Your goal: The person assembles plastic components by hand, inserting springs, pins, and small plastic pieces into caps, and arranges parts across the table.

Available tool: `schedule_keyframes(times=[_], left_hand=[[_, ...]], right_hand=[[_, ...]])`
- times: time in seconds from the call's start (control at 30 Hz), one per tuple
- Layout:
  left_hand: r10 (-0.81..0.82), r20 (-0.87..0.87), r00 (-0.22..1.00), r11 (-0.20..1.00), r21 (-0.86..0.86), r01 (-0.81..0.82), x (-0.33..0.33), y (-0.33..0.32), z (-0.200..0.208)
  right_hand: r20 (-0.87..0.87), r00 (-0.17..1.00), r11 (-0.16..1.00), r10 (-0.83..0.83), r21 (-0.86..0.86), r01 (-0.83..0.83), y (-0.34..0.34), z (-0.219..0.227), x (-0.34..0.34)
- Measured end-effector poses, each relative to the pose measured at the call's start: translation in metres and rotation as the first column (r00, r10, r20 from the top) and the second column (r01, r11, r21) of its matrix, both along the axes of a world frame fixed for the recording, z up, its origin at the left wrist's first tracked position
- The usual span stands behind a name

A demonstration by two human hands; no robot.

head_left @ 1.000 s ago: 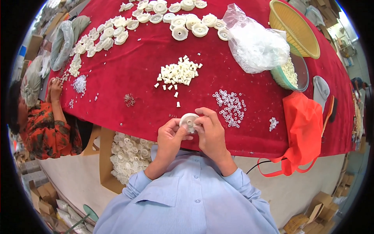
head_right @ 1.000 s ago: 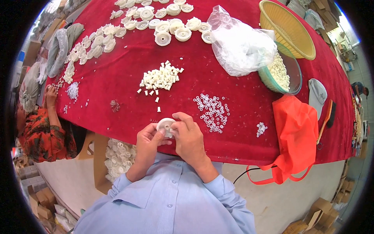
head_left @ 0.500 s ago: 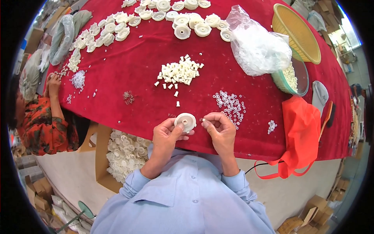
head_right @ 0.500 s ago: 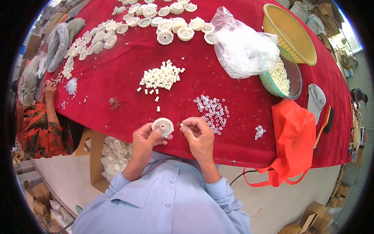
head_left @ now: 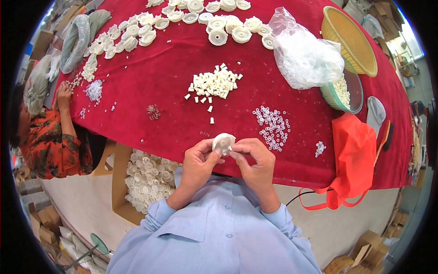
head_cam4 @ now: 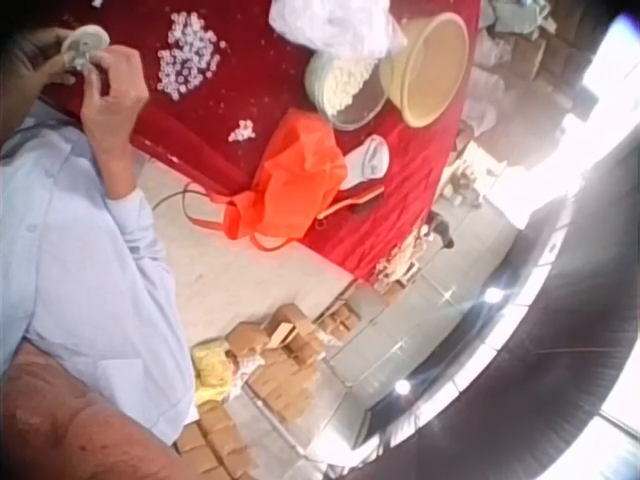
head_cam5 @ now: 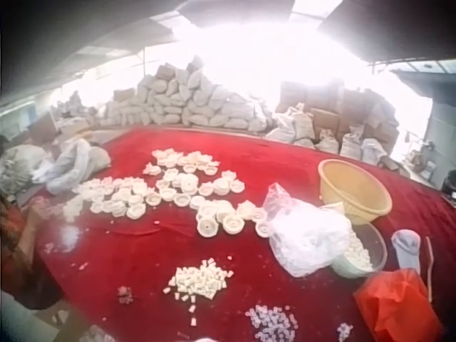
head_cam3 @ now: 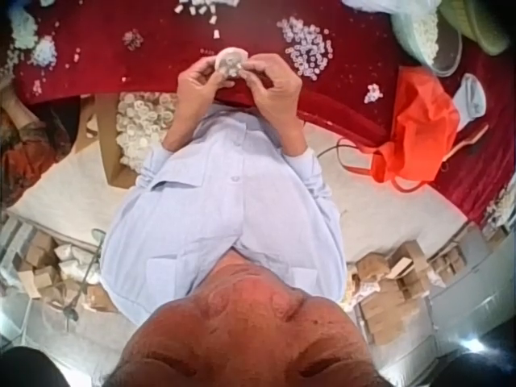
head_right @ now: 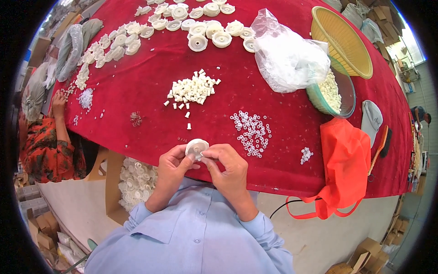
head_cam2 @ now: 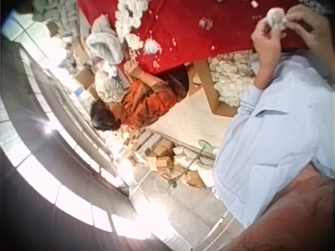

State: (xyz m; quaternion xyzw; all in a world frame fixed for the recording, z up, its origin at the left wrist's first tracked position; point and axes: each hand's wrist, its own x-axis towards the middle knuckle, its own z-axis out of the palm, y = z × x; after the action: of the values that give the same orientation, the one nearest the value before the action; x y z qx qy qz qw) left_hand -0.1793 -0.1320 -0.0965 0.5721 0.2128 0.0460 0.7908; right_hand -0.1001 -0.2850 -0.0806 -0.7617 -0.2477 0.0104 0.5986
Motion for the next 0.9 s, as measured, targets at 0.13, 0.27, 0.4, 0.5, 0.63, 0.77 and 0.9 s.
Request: schedule_keyframes(times=[0.13,0.27,0.4,0.5,0.63,0.77,0.9], left_hand=[[-0.004,0.003,1.000,1.000,0.008,0.004,-0.002,0.000,0.000],[-0.024,0.018,1.000,0.999,0.028,0.024,-0.003,-0.001,0.001],[-0.009,0.029,1.000,0.999,0.053,0.008,-0.002,-0.003,0.001],[-0.025,0.007,1.000,0.994,0.109,0.025,-0.002,-0.004,0.002],[-0.032,0.008,0.999,0.994,0.107,0.031,-0.002,-0.001,0.001],[-0.059,0.024,0.998,0.991,0.121,0.055,-0.003,-0.002,-0.001],[-0.071,0.042,0.997,0.991,0.119,0.066,-0.002,-0.002,0.002]], right_hand=[[0.036,0.999,0.999,-0.003,-0.032,0.005,0.006,-0.001,-0.003],[0.075,0.997,0.999,-0.012,-0.050,0.016,0.008,-0.004,-0.006],[0.153,0.988,0.997,0.009,-0.074,0.003,0.008,-0.005,-0.006],[0.140,0.990,0.998,0.011,-0.067,-0.001,0.008,-0.006,-0.005],[0.119,0.990,0.997,0.069,-0.049,-0.063,0.002,-0.007,0.000],[0.041,0.999,0.996,0.023,-0.084,-0.019,0.000,-0.003,-0.001],[-0.007,0.997,0.996,-0.072,-0.046,0.071,0.004,0.010,0.004]])
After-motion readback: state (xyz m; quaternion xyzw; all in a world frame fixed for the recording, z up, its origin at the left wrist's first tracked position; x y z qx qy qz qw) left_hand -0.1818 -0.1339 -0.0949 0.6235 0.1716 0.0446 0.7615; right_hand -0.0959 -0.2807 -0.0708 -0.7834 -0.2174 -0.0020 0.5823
